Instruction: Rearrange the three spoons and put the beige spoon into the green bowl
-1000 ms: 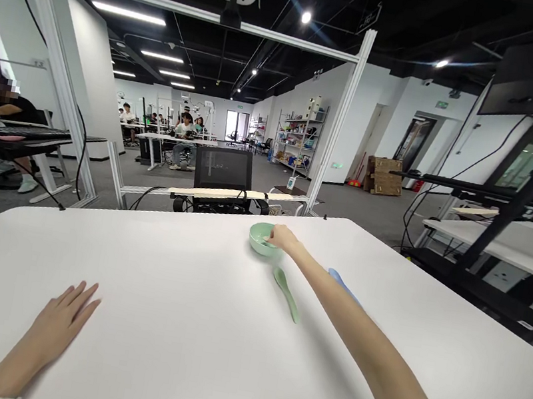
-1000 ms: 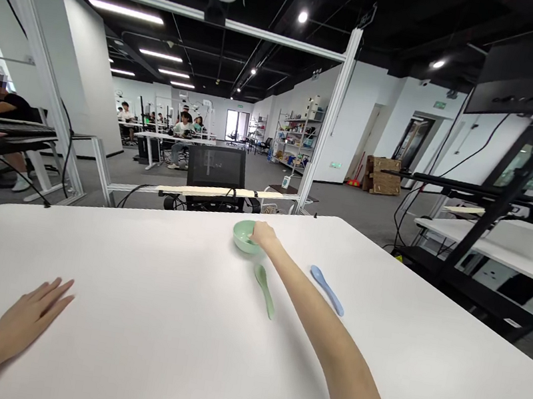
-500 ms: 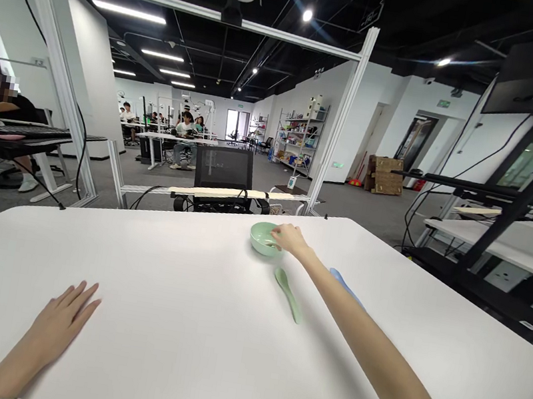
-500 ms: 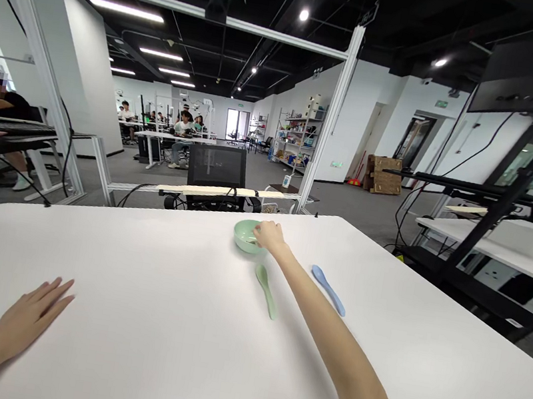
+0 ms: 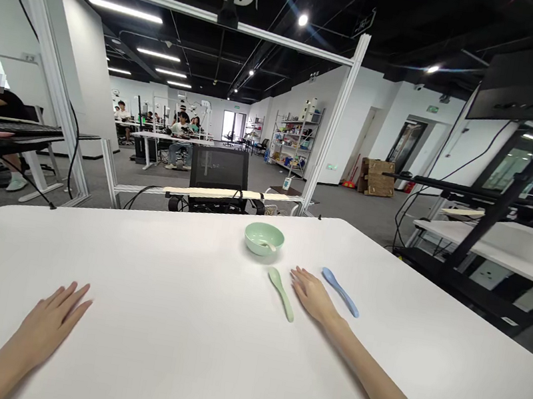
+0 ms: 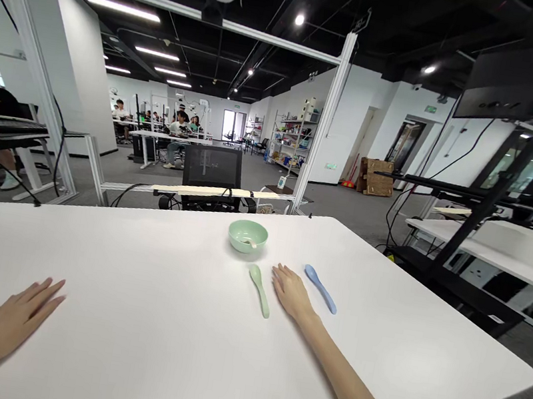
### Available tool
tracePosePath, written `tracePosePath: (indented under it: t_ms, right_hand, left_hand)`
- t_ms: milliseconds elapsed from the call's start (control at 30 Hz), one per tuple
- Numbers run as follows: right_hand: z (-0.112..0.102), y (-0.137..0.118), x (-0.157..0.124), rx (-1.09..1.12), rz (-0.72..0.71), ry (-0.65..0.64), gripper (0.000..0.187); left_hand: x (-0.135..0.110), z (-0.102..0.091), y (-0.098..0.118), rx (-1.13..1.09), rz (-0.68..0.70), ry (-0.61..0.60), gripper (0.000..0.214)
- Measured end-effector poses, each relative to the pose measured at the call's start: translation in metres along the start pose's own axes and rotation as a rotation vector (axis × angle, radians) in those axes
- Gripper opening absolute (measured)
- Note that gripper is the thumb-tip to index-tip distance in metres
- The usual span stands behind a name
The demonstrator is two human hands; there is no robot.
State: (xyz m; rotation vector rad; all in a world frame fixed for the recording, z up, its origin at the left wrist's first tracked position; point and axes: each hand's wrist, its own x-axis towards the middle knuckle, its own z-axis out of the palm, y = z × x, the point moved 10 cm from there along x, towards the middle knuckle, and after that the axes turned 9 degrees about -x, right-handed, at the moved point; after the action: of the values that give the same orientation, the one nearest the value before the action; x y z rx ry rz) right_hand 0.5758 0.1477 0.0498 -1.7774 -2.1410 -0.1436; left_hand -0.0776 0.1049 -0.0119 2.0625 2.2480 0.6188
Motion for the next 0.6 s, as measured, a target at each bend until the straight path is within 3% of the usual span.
tracePosePath:
  t_ms: [167, 600]
  right_hand:
    - [0.0105, 0.0036, -0.004, 0.023, 0.025, -0.019, 0.053]
    - [0.0071, 0.0024, -0.0053, 0.046, 0.042, -0.047, 0.053]
  left_hand:
    - [-0.0004, 0.0041, -0.0058, -0.028, -0.011, -0.024, 0.078]
    - [0.0, 0.0039, -0.0072, -0.02, -0.023, -0.035, 0.076]
